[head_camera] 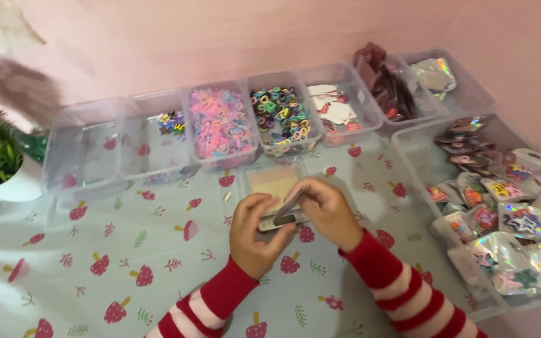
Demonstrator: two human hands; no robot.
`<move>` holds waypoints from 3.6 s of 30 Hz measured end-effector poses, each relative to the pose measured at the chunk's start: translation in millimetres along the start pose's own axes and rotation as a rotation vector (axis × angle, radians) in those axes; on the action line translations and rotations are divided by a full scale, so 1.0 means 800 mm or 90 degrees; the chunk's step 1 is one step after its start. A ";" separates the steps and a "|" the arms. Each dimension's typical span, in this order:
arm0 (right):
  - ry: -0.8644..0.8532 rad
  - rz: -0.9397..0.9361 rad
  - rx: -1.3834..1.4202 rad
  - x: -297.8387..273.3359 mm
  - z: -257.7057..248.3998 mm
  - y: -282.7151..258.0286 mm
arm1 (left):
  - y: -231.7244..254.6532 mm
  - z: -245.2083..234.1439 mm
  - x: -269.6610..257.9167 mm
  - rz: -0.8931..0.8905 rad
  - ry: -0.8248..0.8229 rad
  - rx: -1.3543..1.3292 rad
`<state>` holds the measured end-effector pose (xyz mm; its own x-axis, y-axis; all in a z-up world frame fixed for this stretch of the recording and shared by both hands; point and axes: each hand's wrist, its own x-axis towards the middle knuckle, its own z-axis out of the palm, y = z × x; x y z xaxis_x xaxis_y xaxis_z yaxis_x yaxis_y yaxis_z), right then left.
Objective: The person is sorting and packing various small accessories like beads and charms into small holographic bags, using a digital scale to check weights.
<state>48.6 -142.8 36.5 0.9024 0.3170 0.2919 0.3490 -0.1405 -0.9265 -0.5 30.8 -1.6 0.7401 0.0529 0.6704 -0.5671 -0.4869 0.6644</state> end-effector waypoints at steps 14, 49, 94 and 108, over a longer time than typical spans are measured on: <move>0.030 -0.003 0.161 -0.055 0.026 0.033 | -0.056 0.004 -0.001 0.342 0.176 0.250; -0.027 0.025 0.078 -0.048 0.007 0.012 | -0.050 0.008 -0.015 0.236 0.056 0.257; 0.000 0.227 -0.522 0.219 -0.187 0.047 | -0.081 0.074 0.158 0.143 0.022 0.184; 0.129 -0.170 -0.393 0.101 -0.042 -0.061 | -0.027 0.026 0.126 0.154 0.137 0.241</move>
<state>113.2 -142.0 113.3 0.7741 0.2423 0.5848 0.5911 -0.6075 -0.5307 93.9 28.6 44.3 0.4895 0.0576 0.8701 -0.5128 -0.7880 0.3406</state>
